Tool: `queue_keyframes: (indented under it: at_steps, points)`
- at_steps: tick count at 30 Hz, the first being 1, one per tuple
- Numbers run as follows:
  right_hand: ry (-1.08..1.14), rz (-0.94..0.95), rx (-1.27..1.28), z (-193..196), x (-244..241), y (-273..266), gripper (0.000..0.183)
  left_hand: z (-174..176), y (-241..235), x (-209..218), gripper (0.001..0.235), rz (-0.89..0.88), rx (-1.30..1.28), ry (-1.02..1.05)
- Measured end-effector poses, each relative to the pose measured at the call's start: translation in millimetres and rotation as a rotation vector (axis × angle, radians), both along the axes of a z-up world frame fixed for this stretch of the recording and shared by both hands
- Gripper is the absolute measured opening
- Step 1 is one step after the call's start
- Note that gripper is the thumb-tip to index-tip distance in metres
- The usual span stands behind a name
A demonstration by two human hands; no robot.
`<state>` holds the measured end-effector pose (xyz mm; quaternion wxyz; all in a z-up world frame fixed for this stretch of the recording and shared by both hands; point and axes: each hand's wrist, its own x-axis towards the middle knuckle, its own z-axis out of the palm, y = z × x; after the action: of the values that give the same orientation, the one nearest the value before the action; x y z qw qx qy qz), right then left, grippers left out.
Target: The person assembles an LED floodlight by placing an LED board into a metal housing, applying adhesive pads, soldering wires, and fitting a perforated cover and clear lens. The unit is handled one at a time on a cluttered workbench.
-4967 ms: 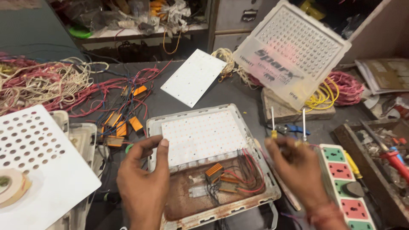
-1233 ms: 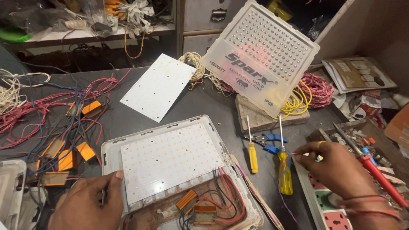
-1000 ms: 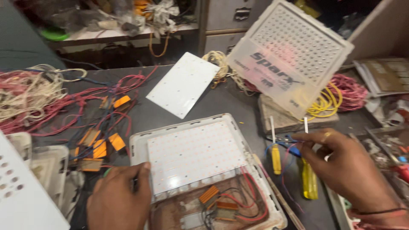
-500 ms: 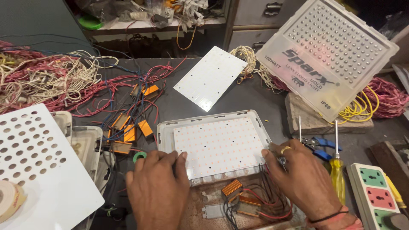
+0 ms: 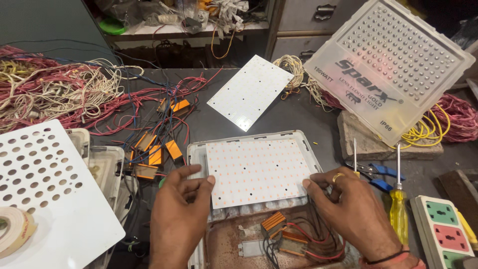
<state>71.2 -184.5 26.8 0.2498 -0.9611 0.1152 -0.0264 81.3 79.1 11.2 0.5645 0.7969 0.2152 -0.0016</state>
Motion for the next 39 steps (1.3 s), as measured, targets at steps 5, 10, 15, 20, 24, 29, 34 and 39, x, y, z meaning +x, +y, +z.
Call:
queue_keyframes:
  at_steps: [5, 10, 15, 20, 24, 29, 34, 39]
  points:
    - [-0.040, 0.043, 0.066, 1.7, -0.1, 1.4, 0.038, -13.3, 2.3, 5.3, 0.051, 0.002, -0.266, -0.064]
    - [-0.147, 0.133, 0.045, -2.4, 0.3, -0.9, 0.038, -11.4, 2.9, -0.6, 0.038, -0.014, 0.039, 0.070]
    - [0.103, -0.063, 0.018, -6.4, 3.8, -2.5, 0.044, -23.1, 4.5, 4.6, 0.038, 0.001, -0.008, 0.006]
    - [0.046, -0.036, 0.063, -10.1, 11.5, -5.2, 0.052, -37.1, 4.7, 11.4, 0.034, 0.002, 0.079, 0.065]
    - [0.264, -0.079, -0.030, -29.3, 13.8, -17.9, 0.055, -52.0, 9.0, 11.4, 0.036, -0.005, 0.183, 0.066]
    - [0.201, 0.031, -0.030, -65.8, 19.3, -38.1, 0.059, -83.4, 9.1, 16.1, 0.036, -0.070, 0.474, -0.094]
    - [0.001, 0.122, 0.036, -101.4, 20.0, -56.3, 0.056, -131.2, 10.4, 19.8, 0.039, -0.081, 0.525, -0.121]
    - [0.040, 0.087, 0.019, -107.0, 21.8, -57.3, 0.057, -160.7, 6.7, 24.7, 0.040, -0.109, 0.564, -0.210]
